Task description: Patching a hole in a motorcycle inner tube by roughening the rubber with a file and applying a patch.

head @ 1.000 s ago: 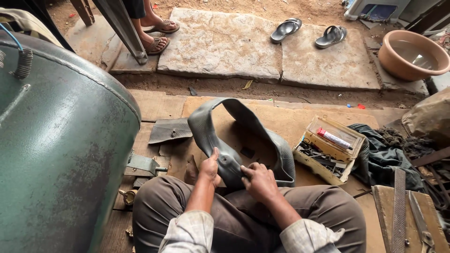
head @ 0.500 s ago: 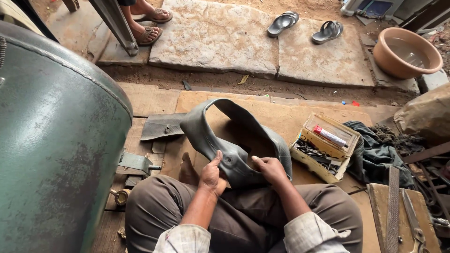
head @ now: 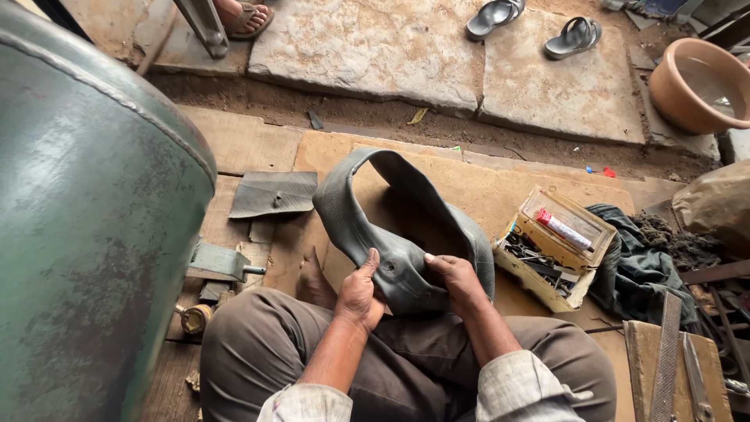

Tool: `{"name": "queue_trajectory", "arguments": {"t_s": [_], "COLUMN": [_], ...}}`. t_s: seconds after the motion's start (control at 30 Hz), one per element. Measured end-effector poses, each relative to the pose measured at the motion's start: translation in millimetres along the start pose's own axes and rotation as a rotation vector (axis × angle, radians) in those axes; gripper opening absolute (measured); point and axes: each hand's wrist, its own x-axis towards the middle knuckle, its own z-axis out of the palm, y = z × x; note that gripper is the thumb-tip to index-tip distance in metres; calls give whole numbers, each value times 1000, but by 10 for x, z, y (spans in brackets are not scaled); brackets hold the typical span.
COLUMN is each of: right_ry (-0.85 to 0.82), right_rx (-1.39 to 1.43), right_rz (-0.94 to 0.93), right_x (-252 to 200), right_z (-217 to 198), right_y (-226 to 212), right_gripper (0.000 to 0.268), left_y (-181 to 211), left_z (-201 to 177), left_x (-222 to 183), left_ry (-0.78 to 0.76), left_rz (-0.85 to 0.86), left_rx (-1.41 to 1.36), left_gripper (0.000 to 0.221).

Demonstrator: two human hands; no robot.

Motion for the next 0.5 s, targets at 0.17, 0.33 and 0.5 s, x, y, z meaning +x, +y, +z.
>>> {"name": "queue_trajectory", "arguments": {"t_s": [0.17,0.33,0.5], "right_ry": [126,172,127], "right_rx": [9,-19,-62], "right_rz": [-144,-154,-88], "right_x": [187,339,288], "right_z": [-93,-102,-41], "right_y": [215,264,137], "right_gripper": [25,30,31], "left_y": [-8,-28,57], "left_z": [-32,-44,131], "left_x": [51,47,-35], "left_ry": [2,44,207], "left_rz": [20,15,-25], "left_rx": [19,55,169], "left_gripper": [40,35,39]}}
